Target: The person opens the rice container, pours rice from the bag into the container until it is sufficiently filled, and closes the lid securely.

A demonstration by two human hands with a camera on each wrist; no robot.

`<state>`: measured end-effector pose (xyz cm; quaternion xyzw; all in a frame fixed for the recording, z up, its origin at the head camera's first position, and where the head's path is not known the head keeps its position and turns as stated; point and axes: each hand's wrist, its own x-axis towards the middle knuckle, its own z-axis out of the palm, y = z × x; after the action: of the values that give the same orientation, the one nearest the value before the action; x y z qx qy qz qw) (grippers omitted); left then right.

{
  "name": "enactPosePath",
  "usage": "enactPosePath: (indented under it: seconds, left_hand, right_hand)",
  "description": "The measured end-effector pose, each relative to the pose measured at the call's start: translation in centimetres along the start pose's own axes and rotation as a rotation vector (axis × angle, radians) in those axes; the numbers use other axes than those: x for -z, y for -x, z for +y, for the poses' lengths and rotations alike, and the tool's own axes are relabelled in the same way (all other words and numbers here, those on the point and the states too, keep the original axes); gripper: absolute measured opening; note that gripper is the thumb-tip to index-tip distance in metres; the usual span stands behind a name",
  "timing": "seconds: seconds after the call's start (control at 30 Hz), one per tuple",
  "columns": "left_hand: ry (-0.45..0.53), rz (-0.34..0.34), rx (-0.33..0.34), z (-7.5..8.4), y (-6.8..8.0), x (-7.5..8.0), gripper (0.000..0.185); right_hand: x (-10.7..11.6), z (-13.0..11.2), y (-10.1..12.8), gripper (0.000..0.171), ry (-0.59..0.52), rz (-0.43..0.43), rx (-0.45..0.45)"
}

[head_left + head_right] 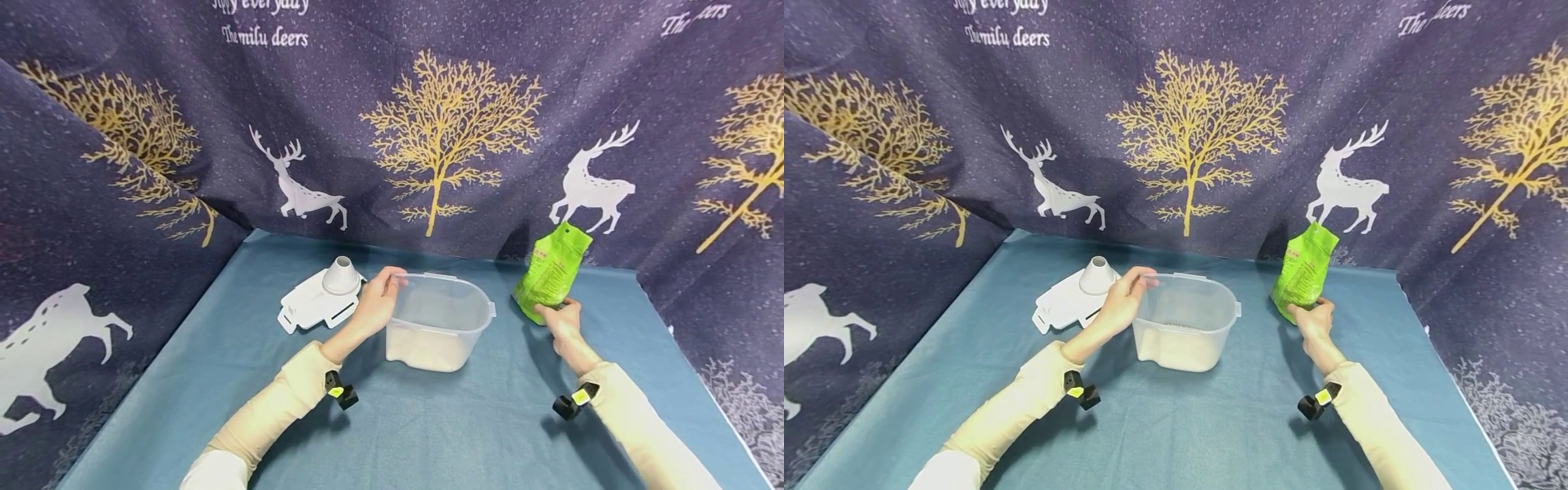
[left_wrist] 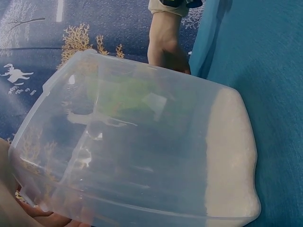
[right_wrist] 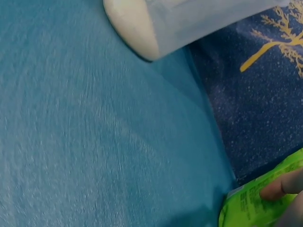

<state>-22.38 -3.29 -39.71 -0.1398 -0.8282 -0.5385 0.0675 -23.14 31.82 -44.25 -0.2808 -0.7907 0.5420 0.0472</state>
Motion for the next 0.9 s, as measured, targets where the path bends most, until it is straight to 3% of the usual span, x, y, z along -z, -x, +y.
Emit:
enactPosePath:
  seconds: [0.57,0.9]
  left_hand:
    - [0.009,-0.016,0.011,0.0,0.0,0.1,0.030]
    - [0.007,-0.018,0.006,0.0,0.0,0.2,0.029]
  right_hand:
    - [-1.0,1.2,-1.7,0.075,0.077,0.032,0.105]
    - [-1.5,1.1,-2.6,0.075,-0.143,0.097,0.172]
